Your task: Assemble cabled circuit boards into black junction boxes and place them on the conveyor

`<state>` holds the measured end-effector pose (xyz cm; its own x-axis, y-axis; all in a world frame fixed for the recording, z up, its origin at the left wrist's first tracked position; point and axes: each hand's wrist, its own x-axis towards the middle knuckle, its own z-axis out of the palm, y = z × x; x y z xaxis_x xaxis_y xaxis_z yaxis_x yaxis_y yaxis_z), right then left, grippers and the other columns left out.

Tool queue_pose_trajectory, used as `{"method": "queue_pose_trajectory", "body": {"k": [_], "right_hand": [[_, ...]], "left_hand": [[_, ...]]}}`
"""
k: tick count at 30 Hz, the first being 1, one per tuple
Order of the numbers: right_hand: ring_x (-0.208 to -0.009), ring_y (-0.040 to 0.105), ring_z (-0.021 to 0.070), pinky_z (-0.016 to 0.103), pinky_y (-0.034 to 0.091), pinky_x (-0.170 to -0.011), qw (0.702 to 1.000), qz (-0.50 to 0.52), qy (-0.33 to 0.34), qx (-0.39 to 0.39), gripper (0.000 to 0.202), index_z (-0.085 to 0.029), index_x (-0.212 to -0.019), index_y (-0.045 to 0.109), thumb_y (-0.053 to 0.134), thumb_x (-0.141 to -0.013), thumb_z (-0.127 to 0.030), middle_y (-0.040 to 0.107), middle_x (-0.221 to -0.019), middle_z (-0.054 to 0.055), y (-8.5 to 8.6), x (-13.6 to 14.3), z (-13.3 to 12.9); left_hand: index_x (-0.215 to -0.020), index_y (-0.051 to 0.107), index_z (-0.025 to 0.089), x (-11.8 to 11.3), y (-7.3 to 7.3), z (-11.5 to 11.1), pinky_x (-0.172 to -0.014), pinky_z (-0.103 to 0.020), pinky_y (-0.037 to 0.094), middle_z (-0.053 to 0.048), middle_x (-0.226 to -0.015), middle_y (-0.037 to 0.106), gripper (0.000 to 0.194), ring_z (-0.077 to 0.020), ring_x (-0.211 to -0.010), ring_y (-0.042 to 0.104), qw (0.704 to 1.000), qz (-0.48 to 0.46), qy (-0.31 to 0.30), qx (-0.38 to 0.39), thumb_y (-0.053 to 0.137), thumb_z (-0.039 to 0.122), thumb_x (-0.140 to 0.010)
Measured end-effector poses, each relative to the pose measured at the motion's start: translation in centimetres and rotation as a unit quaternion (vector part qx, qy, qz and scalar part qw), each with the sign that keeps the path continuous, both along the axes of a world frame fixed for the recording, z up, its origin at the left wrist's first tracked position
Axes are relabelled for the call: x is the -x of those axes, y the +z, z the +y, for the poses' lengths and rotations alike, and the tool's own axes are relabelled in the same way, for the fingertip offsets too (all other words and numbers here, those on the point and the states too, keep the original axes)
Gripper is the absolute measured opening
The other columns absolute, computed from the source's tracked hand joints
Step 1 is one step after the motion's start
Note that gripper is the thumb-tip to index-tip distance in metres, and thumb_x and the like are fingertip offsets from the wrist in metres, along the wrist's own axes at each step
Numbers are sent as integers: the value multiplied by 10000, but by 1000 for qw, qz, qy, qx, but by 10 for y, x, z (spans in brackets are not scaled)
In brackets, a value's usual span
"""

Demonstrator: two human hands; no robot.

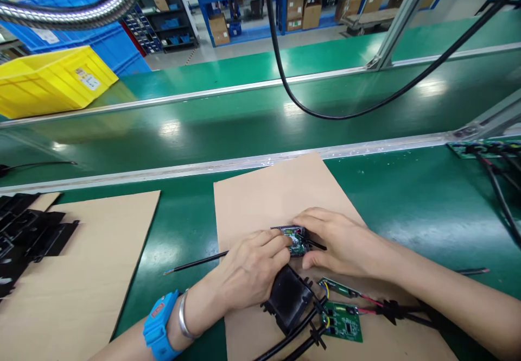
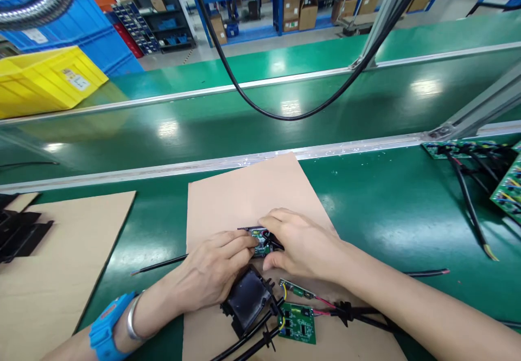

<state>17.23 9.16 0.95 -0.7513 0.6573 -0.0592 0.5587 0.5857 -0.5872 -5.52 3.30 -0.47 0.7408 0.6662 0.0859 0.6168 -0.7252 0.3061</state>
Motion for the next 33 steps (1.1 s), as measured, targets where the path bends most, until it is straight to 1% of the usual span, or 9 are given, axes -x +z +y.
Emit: {"method": "queue_pose_trajectory", "body": {"k": [4,7,11,14,19,24,27,29,33], "right_hand": [[-721,575,166,292,433,-658,997,-31,-74,-19,29,-187,-886,561,578,-888,-211,626,-817,16,5,-11,-10],[-751,566,177,310,427,-704,998,-28,-33,-55,157,-182,-847,577,451,-920,-126,623,-815,38,3,-11,-12],[-778,521,191,309,421,-693,994,-11,41,-101,260,-165,-818,600,394,-866,-14,598,-796,61,-5,-10,-8],[-770,507,189,312,416,-688,989,-3,69,-129,335,-151,-886,631,356,-847,35,607,-805,66,-12,-12,-4],[-724,473,203,339,401,-674,964,-30,116,-236,338,-126,-868,633,327,-874,17,595,-781,82,-13,-13,-6],[-694,452,218,354,366,-630,922,-88,165,-338,274,-139,-775,611,385,-905,-55,572,-757,91,-16,-7,-13],[-721,468,222,359,375,-651,924,-91,168,-332,264,-138,-799,620,392,-911,-63,586,-786,97,-23,-10,-12],[-765,492,217,354,397,-687,943,-61,147,-292,277,-142,-841,635,382,-926,-67,609,-840,99,-25,-16,-9],[-875,532,207,355,430,-787,982,23,56,-177,246,-176,-993,660,434,-920,-110,643,-933,85,-13,-24,-4]], "left_hand": [[-994,574,137,-4,-3,-6,-1011,-365,467,-78,-1199,610,200,-222,-1119,559,1000,3,21,-2,427,53,-887],[-981,572,141,-5,-3,-6,-1012,-354,464,-79,-1179,613,197,-217,-1112,561,1000,-1,22,1,427,45,-889],[-992,576,145,-6,-4,-6,-1007,-355,466,-86,-1189,618,217,-219,-1119,565,1000,-5,28,-1,457,26,-855],[-1004,581,144,-4,-7,-7,-984,-365,479,-91,-1205,622,233,-228,-1114,571,999,-3,25,-20,474,27,-832],[-966,596,150,-2,-3,-4,-914,-382,506,-77,-1352,554,247,-241,-1061,565,997,20,-16,-66,479,14,-796],[-919,580,168,-7,6,3,-875,-399,516,-59,-1262,613,232,-260,-1042,564,997,58,-32,-38,494,19,-763],[-921,578,168,-8,5,3,-889,-408,515,-73,-1265,619,203,-262,-1059,574,998,47,-35,-18,526,48,-766],[-989,586,169,-5,4,2,-931,-404,504,-73,-1315,598,245,-250,-1101,576,999,12,-31,-10,521,52,-784],[-1218,533,192,13,11,2,-977,-372,492,-76,-1274,619,370,-199,-1150,576,988,-151,25,21,496,96,-863]]}}
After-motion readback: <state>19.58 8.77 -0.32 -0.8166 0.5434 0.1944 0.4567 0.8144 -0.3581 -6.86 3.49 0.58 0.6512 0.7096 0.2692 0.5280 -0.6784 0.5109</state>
